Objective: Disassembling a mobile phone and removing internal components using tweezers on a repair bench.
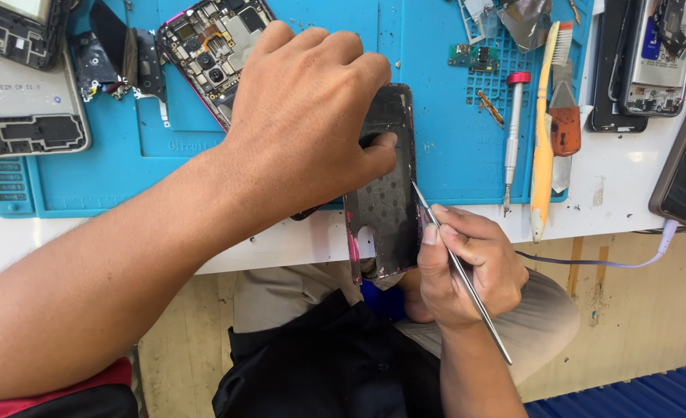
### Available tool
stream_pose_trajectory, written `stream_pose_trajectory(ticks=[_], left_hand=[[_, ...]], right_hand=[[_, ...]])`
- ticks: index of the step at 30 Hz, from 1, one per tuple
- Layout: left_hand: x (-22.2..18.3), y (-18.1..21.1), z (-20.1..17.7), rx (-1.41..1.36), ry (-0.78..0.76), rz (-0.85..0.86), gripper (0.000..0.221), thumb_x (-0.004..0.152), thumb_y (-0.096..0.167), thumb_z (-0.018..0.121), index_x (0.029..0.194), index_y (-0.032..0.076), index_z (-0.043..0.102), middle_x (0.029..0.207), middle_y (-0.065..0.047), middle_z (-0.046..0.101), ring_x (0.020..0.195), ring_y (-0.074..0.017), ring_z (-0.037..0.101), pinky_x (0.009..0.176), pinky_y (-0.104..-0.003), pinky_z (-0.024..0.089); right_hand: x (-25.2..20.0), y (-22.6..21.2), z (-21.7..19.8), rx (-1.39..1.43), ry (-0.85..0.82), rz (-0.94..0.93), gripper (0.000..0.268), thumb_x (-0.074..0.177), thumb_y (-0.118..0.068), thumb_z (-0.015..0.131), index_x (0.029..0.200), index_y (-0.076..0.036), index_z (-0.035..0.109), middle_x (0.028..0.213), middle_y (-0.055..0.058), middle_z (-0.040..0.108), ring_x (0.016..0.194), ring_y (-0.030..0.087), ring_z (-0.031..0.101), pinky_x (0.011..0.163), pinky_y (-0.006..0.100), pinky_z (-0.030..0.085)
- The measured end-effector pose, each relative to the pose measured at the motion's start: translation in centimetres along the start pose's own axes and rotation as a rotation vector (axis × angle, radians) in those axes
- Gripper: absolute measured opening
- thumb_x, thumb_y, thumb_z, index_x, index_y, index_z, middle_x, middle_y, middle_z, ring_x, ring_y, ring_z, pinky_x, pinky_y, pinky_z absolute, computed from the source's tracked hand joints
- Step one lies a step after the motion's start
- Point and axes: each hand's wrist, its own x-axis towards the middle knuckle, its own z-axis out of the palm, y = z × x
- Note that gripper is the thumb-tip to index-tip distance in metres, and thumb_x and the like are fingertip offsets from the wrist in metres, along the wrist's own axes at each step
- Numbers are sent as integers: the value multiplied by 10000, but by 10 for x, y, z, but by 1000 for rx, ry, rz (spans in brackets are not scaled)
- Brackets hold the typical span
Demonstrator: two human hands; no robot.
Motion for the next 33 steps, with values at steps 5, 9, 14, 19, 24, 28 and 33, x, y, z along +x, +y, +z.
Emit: stream_pose_trajectory(ticks=[5, 9, 14, 19, 24, 28, 33], left_hand=[[0, 1, 2, -12, 4, 4, 427, 823, 548, 804, 882, 147, 672, 762, -28, 577, 674, -318, 573, 670, -454, 409], [0, -1, 1, -65, -18, 4, 508, 866, 557, 817, 1121, 123, 754, 901, -50, 684, 759, -340, 634, 727, -503, 457], [0, -1, 1, -62, -45, 2, 545, 882, 587, 801, 1151, 117, 747, 916, -55, 685, 775, -335, 632, 748, -504, 459], [0, 0, 1, -63, -49, -2, 536, 874, 576, 803, 1137, 113, 743, 900, -56, 685, 767, -333, 636, 747, -501, 458], [0, -1, 2, -57, -28, 1, 528, 859, 571, 818, 1109, 113, 739, 879, -52, 676, 751, -339, 635, 718, -496, 456], [-1, -3, 4, -69, -28, 12, 530, 875, 568, 824, 1127, 111, 728, 897, -53, 676, 756, -339, 624, 725, -501, 452], [-1, -1, 2, -9, 24, 13, 448, 832, 543, 820, 925, 134, 662, 754, -21, 577, 652, -303, 563, 646, -446, 399]], right_hand=[[8, -6, 4, -39, -7, 8, 153, 969, -43, 702, 884, 18, 590, 953, 252, 747, 814, 337, 768, 716, 370, 625], [7, -1, 5, -5, 9, 21, 170, 988, -99, 690, 951, 45, 609, 978, 269, 743, 853, 355, 782, 729, 368, 633], [-1, -5, -4, 70, 73, 61, 146, 976, -67, 674, 931, 23, 568, 965, 278, 721, 838, 338, 772, 732, 365, 664], [-3, -2, -8, 33, 32, 27, 160, 982, -109, 665, 922, -3, 560, 936, 243, 736, 823, 321, 771, 736, 365, 643], [-1, 0, -8, 26, -18, -4, 151, 982, -91, 666, 920, -1, 561, 932, 253, 738, 827, 329, 771, 728, 365, 633], [1, -1, -5, -9, -25, 4, 166, 998, -126, 652, 927, 5, 579, 965, 249, 749, 837, 333, 778, 730, 366, 625], [5, -3, -1, 12, -32, 28, 162, 1001, -118, 645, 934, 21, 596, 985, 264, 746, 877, 361, 783, 760, 382, 631]])
